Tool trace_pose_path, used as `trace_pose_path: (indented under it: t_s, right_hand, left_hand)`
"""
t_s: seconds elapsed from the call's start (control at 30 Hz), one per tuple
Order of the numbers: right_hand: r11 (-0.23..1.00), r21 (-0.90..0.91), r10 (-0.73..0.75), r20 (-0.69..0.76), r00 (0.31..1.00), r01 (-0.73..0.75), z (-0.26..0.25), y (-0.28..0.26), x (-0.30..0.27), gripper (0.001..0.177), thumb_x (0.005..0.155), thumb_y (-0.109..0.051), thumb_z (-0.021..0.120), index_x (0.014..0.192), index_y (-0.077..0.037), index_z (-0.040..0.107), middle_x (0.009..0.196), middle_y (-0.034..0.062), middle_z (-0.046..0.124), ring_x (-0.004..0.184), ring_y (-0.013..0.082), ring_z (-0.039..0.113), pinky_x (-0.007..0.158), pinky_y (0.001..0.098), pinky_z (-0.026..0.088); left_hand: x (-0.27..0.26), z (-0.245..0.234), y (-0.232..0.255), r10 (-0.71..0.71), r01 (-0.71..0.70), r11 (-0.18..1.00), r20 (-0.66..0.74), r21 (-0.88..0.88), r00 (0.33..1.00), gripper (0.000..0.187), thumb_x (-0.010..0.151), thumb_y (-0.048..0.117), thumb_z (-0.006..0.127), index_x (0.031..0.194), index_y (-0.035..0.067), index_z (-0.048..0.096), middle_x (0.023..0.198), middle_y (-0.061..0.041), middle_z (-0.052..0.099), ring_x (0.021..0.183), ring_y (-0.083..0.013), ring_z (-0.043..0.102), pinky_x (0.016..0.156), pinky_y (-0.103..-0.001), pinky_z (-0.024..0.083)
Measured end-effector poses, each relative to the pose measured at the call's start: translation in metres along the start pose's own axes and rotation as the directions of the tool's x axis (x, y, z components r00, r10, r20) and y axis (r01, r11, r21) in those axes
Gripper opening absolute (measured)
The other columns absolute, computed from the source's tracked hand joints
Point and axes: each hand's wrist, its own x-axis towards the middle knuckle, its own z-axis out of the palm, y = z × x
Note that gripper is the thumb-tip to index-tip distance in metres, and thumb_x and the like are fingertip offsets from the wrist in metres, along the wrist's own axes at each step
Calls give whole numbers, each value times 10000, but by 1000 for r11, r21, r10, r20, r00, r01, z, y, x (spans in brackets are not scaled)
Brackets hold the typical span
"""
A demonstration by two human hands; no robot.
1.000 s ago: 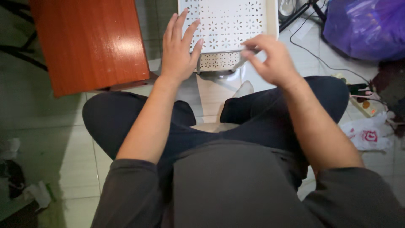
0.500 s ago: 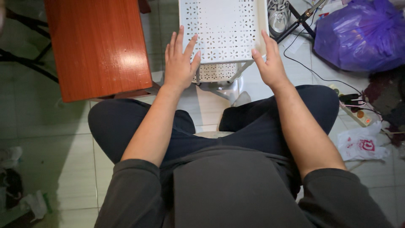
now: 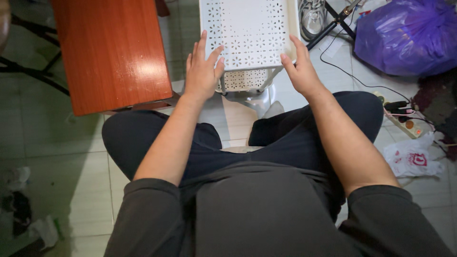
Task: The person assembles a two-tier white plastic storage rack by inserting four vertical poles into the bottom tray, placing the top tray over the poles, and securing the structure. The person then disassembles the rack by removing the top tray and poles, then reassembles it again.
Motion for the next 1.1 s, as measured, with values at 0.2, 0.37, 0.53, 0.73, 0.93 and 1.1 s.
trace_pose_path:
  t_s: [0.2,0.37,0.53,0.73,0.93,1.1]
  right_hand:
    - [999,33,10,-16,1000,-10,1,-4,-1,576,1104,-265,595,1570,-17,364,1586,251,416,1499,368,393,1240,417,322]
    - [995,-8,-95,-98,991,94,4,-11,-3,530,1154,-215,628,1580,-18,382,1563,269,483,1464,369,470,1209,434,373]
    - [925,323,209,1,978,-198,3,-17,-6,500,1073,-238,646,1498,-101,419,1263,178,632,907,187,682,793,288,586]
    - [995,-45,94,20,995,-93,-8,-44,-15,305,1056,-282,657,1281,-92,575,1146,144,658,829,273,704,741,382,547]
    - [901,-419,-74,108,991,113,-8,-63,-21,267,1010,-373,645,1079,-119,690,1097,168,648,813,395,660,683,491,527]
    - [822,-496,-154,279,948,280,5,-67,-19,294,1017,-437,642,991,-147,683,789,147,670,731,386,658,645,507,507]
  left_hand:
    - [0,1,-3,-1,2,999,31,-34,1000,425,1063,400,538,1431,210,634,1684,-157,213,1510,-447,300,1185,-637,258]
    - [-2,1,-3,53,-60,997,-111,-56,992,404,1085,390,559,1423,186,646,1691,-161,241,1534,-446,289,1226,-599,254]
    - [-11,-4,10,187,-183,982,-165,41,968,313,1051,325,598,1306,203,732,1641,-124,386,1546,-411,308,1264,-585,217]
    - [-14,-1,35,201,-200,980,-120,17,972,236,1017,299,610,1099,151,775,1250,-29,709,1276,-301,568,1205,-636,106]
    - [1,-8,7,122,-123,992,-36,-42,992,279,1061,276,568,966,89,752,1028,-36,732,1072,-244,634,1233,-620,149]
    - [8,-18,-21,131,-134,991,-117,-22,984,237,1044,263,599,968,90,742,1070,-52,720,1133,-270,609,1233,-586,217]
